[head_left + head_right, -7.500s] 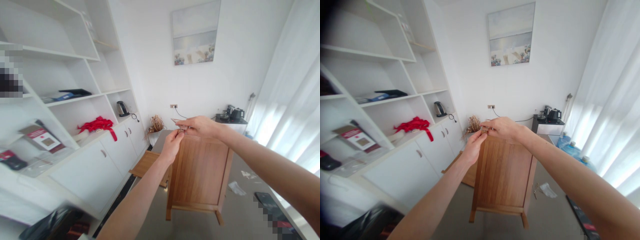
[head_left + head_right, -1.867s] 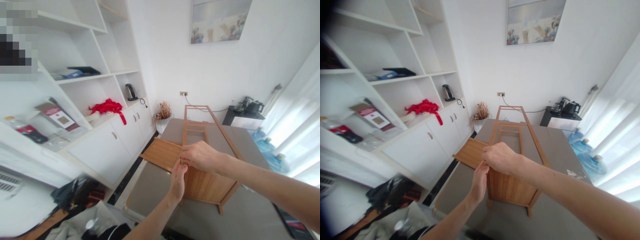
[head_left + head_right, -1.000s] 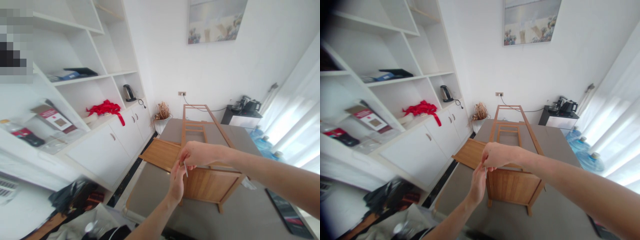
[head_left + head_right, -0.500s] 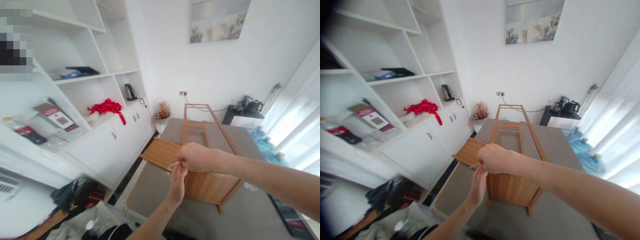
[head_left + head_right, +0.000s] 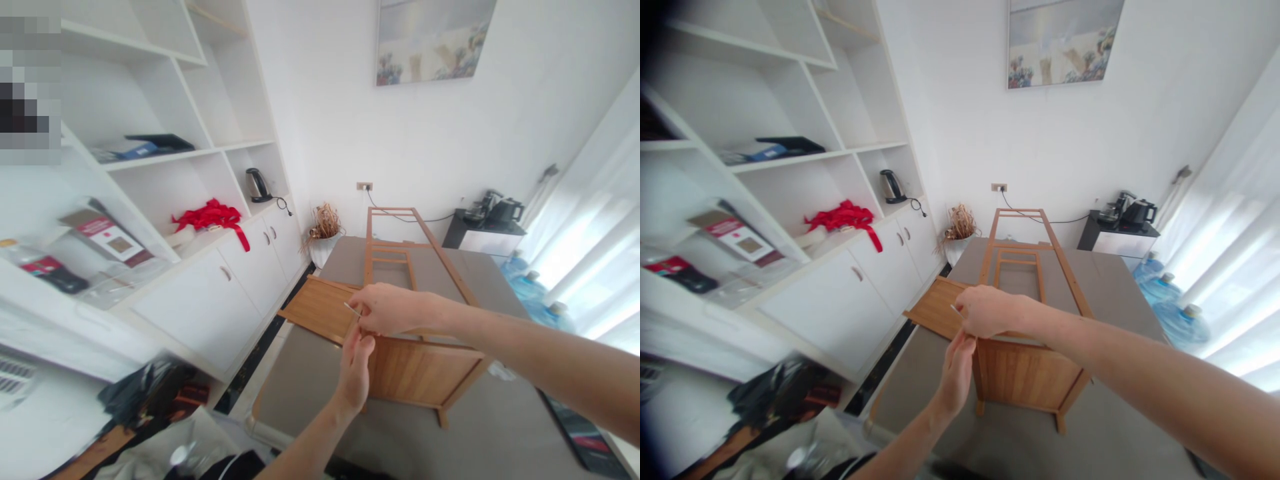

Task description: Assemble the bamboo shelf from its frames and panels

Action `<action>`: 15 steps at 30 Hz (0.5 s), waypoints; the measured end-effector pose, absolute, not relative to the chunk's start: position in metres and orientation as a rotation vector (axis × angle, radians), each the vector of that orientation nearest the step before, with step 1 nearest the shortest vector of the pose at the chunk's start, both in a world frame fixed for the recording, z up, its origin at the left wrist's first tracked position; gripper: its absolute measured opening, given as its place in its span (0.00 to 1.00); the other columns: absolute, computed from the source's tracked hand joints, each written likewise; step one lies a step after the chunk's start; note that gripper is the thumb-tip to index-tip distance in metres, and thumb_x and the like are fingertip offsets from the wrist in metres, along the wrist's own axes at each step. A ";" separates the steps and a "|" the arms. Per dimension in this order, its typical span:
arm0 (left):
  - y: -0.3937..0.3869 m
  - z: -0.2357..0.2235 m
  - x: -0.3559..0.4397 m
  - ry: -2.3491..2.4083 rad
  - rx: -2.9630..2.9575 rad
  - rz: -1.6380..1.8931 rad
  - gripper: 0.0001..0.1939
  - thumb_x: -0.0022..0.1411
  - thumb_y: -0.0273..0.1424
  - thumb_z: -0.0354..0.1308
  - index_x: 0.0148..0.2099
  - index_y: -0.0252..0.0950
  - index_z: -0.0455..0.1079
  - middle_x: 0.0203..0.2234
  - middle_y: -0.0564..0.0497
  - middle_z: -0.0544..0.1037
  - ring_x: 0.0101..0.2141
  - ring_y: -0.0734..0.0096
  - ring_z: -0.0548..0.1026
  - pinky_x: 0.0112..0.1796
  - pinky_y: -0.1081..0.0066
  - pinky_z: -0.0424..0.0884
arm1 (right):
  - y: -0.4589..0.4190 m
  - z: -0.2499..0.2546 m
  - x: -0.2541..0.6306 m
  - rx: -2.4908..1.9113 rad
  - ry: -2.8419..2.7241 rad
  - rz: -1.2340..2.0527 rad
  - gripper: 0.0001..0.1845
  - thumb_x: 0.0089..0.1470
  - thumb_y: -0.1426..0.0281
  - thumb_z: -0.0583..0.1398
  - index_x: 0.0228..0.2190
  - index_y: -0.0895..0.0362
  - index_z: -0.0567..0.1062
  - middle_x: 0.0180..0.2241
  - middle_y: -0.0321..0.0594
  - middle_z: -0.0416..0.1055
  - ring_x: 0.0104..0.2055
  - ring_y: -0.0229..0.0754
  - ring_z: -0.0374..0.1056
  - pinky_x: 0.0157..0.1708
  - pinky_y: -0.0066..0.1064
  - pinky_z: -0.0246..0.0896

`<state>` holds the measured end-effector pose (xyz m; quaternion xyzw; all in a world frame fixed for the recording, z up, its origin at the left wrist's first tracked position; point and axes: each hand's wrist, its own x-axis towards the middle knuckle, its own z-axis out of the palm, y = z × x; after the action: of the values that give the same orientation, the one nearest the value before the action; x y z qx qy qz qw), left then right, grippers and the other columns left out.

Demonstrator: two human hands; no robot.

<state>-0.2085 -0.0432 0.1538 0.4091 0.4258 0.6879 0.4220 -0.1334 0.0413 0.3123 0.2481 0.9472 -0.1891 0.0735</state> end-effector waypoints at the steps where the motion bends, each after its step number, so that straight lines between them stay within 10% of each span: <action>1: -0.043 0.154 -0.208 1.067 1.026 1.717 0.16 0.60 0.36 0.50 0.46 0.34 0.70 0.40 0.45 0.76 0.44 0.59 0.71 0.45 0.63 0.65 | 0.042 0.311 -0.132 0.792 2.802 -0.681 0.22 0.46 0.73 0.54 0.46 0.58 0.71 0.29 0.40 0.75 0.31 0.39 0.69 0.26 0.25 0.55; 7: -0.044 0.159 -0.209 1.102 1.010 1.725 0.15 0.59 0.35 0.50 0.44 0.34 0.70 0.37 0.45 0.76 0.42 0.60 0.71 0.43 0.64 0.64 | 0.040 0.304 -0.128 0.902 2.894 -0.712 0.29 0.45 0.74 0.55 0.52 0.57 0.63 0.34 0.42 0.74 0.34 0.41 0.69 0.27 0.26 0.55; 12: -0.044 0.160 -0.209 1.078 1.007 1.728 0.13 0.59 0.34 0.50 0.43 0.35 0.70 0.37 0.46 0.75 0.42 0.61 0.70 0.44 0.65 0.64 | 0.041 0.307 -0.125 0.670 2.957 -0.582 0.12 0.49 0.74 0.51 0.28 0.59 0.75 0.28 0.41 0.75 0.30 0.38 0.68 0.29 0.26 0.55; 15: -0.045 0.155 -0.207 1.044 0.994 1.724 0.12 0.59 0.33 0.50 0.42 0.35 0.70 0.37 0.47 0.75 0.41 0.62 0.71 0.45 0.64 0.64 | 0.045 0.314 -0.121 0.574 2.952 -0.621 0.15 0.50 0.77 0.50 0.30 0.61 0.77 0.29 0.41 0.76 0.30 0.36 0.67 0.29 0.24 0.55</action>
<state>-0.2065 -0.0447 0.1546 0.3987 0.4189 0.6918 0.4324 -0.1206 0.0451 0.3143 0.1868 0.9608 -0.2020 0.0356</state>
